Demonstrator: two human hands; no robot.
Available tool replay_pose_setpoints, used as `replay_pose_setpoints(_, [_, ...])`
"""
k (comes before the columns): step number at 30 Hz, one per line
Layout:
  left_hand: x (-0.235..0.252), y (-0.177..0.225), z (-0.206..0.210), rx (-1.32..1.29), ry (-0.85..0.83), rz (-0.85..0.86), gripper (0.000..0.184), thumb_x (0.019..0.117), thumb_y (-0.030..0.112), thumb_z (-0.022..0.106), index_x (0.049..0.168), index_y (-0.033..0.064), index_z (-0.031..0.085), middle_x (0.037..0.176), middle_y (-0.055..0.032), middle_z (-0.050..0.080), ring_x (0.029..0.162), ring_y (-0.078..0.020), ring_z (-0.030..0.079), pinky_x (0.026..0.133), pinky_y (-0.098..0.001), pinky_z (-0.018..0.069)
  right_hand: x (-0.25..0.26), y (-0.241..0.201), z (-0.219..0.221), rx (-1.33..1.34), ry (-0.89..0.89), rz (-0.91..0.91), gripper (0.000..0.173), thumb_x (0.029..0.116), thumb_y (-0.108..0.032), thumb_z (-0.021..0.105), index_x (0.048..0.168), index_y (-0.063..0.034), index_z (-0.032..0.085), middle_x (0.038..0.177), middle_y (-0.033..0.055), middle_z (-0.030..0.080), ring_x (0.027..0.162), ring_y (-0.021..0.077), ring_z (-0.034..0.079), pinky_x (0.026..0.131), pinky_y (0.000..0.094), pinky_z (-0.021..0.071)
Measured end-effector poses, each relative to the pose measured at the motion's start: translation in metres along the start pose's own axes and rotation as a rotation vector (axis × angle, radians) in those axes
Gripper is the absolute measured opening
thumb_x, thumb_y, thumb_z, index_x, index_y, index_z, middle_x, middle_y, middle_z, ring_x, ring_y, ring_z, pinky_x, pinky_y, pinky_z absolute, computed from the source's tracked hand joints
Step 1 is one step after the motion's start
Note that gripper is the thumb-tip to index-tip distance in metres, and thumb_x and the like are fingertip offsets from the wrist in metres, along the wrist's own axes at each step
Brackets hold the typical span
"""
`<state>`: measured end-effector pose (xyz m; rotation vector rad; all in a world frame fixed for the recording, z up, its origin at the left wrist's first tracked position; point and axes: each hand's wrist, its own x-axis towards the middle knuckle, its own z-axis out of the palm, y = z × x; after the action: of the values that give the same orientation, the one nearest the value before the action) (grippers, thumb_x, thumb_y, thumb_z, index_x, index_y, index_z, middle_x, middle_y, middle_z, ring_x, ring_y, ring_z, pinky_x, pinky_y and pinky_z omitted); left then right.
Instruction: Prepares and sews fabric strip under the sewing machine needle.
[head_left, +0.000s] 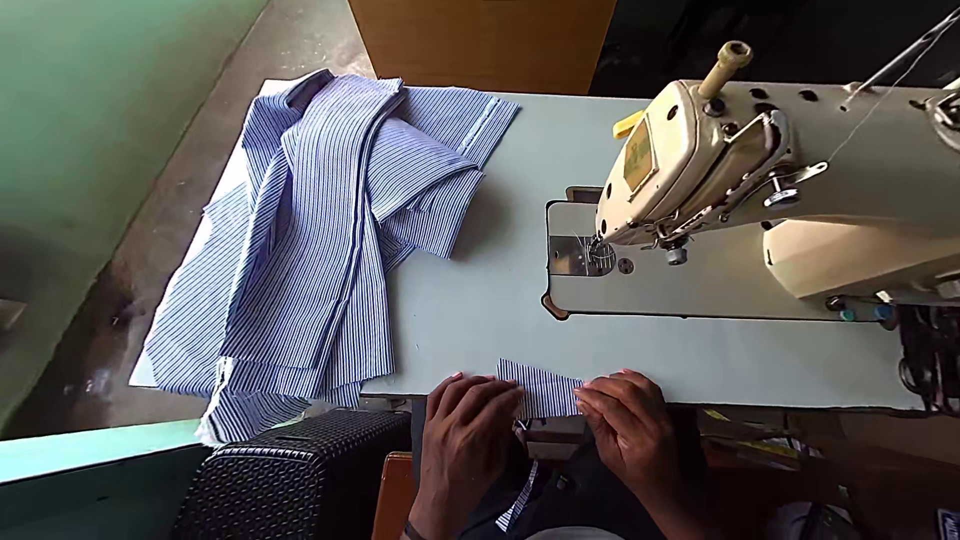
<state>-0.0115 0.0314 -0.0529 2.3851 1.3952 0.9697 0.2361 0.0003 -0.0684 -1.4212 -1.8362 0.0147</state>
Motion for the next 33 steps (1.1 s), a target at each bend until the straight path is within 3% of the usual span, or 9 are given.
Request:
replay_pose_setpoints(3, [0.006, -0.001, 0.004, 0.016, 0.039, -0.016, 0.017, 0.0996, 0.032, 0.063, 0.108, 0.0320, 0.078, 0.112, 0.0125, 0.073, 0.112, -0.0096, 0.063, 0.099, -0.0415, 0.0462, 0.003, 0.001, 0.002, -0.016, 0.006, -0.016, 0.014, 0.0989, -0.030, 0.068, 0.101, -0.0214, 0.079, 0.104, -0.0042, 0.071, 0.109, 0.0146, 0.065, 0.103, 0.0410, 0.0497])
replay_pose_setpoints(15, [0.001, -0.017, 0.018, 0.062, 0.151, 0.120, 0.018, 0.0971, 0.036, 0.070, 0.113, 0.0344, 0.078, 0.113, 0.0108, 0.073, 0.109, -0.0105, 0.064, 0.096, -0.0400, 0.0462, -0.005, 0.004, 0.009, -0.062, 0.042, -0.054, 0.017, 0.0999, -0.030, 0.068, 0.113, -0.0250, 0.077, 0.111, -0.0031, 0.071, 0.116, 0.0158, 0.063, 0.106, 0.0404, 0.0492])
replay_pose_setpoints(19, [0.001, -0.018, 0.018, 0.062, 0.198, 0.177, 0.015, 0.1003, 0.030, 0.062, 0.101, 0.0295, 0.078, 0.102, 0.0083, 0.074, 0.103, -0.0117, 0.067, 0.094, -0.0370, 0.0510, -0.004, 0.001, 0.016, -0.089, 0.106, -0.078, 0.011, 0.1000, -0.025, 0.065, 0.098, -0.0237, 0.075, 0.100, -0.0048, 0.071, 0.109, 0.0145, 0.065, 0.104, 0.0404, 0.0495])
replay_pose_setpoints(23, [0.016, 0.018, -0.012, -0.140, 0.077, 0.039, 0.021, 0.1054, 0.026, 0.051, 0.101, 0.0175, 0.069, 0.109, 0.0058, 0.074, 0.116, -0.0112, 0.066, 0.102, -0.0340, 0.0544, 0.010, -0.024, -0.007, 0.132, -0.029, 0.091, 0.025, 0.1040, -0.034, 0.056, 0.093, -0.0199, 0.073, 0.100, -0.0050, 0.071, 0.104, 0.0109, 0.065, 0.092, 0.0325, 0.0524])
replay_pose_setpoints(25, [0.030, 0.032, -0.028, -0.354, 0.021, -0.069, 0.017, 0.1037, 0.017, 0.053, 0.105, 0.0119, 0.069, 0.097, 0.0029, 0.071, 0.089, -0.0065, 0.068, 0.080, -0.0279, 0.0588, 0.016, -0.035, -0.024, 0.390, -0.071, 0.188, 0.017, 0.1009, -0.022, 0.063, 0.098, -0.0096, 0.073, 0.094, -0.0005, 0.072, 0.086, 0.0063, 0.068, 0.078, 0.0230, 0.0592])
replay_pose_setpoints(27, [0.053, 0.032, -0.031, -0.501, -0.038, -0.138, 0.017, 0.1039, 0.015, 0.055, 0.109, 0.0098, 0.070, 0.095, 0.0012, 0.071, 0.082, -0.0074, 0.068, 0.076, -0.0300, 0.0599, 0.019, -0.042, -0.031, 0.578, -0.065, 0.285, 0.013, 0.0977, -0.015, 0.068, 0.106, -0.0046, 0.071, 0.088, 0.0008, 0.073, 0.071, 0.0073, 0.070, 0.062, 0.0240, 0.0621])
replay_pose_setpoints(29, [0.087, 0.032, -0.025, -0.350, -0.148, -0.183, 0.019, 0.1033, 0.025, 0.058, 0.111, 0.0178, 0.074, 0.097, 0.0037, 0.074, 0.087, -0.0098, 0.071, 0.081, -0.0376, 0.0610, 0.021, -0.043, -0.029, 0.574, -0.052, 0.339, 0.019, 0.0967, -0.013, 0.069, 0.114, -0.0046, 0.070, 0.083, -0.0001, 0.073, 0.065, 0.0081, 0.069, 0.057, 0.0262, 0.0614])
replay_pose_setpoints(31, [0.127, 0.035, -0.007, -0.122, -0.291, -0.189, 0.020, 0.1025, 0.034, 0.060, 0.114, 0.0265, 0.074, 0.101, 0.0040, 0.075, 0.095, -0.0161, 0.072, 0.085, -0.0468, 0.0586, 0.025, -0.036, -0.020, 0.494, -0.078, 0.400, 0.015, 0.0956, -0.013, 0.068, 0.109, -0.0063, 0.072, 0.084, -0.0008, 0.074, 0.064, 0.0072, 0.070, 0.057, 0.0266, 0.0629])
replay_pose_setpoints(33, [0.156, 0.031, 0.024, 0.004, -0.343, -0.092, 0.017, 0.1008, 0.034, 0.063, 0.112, 0.0275, 0.074, 0.101, 0.0040, 0.075, 0.100, -0.0190, 0.070, 0.088, -0.0469, 0.0553, 0.038, -0.027, -0.013, 0.378, -0.170, 0.541, 0.015, 0.0967, -0.020, 0.066, 0.105, -0.0094, 0.074, 0.082, -0.0029, 0.075, 0.062, 0.0067, 0.071, 0.057, 0.0280, 0.0633])
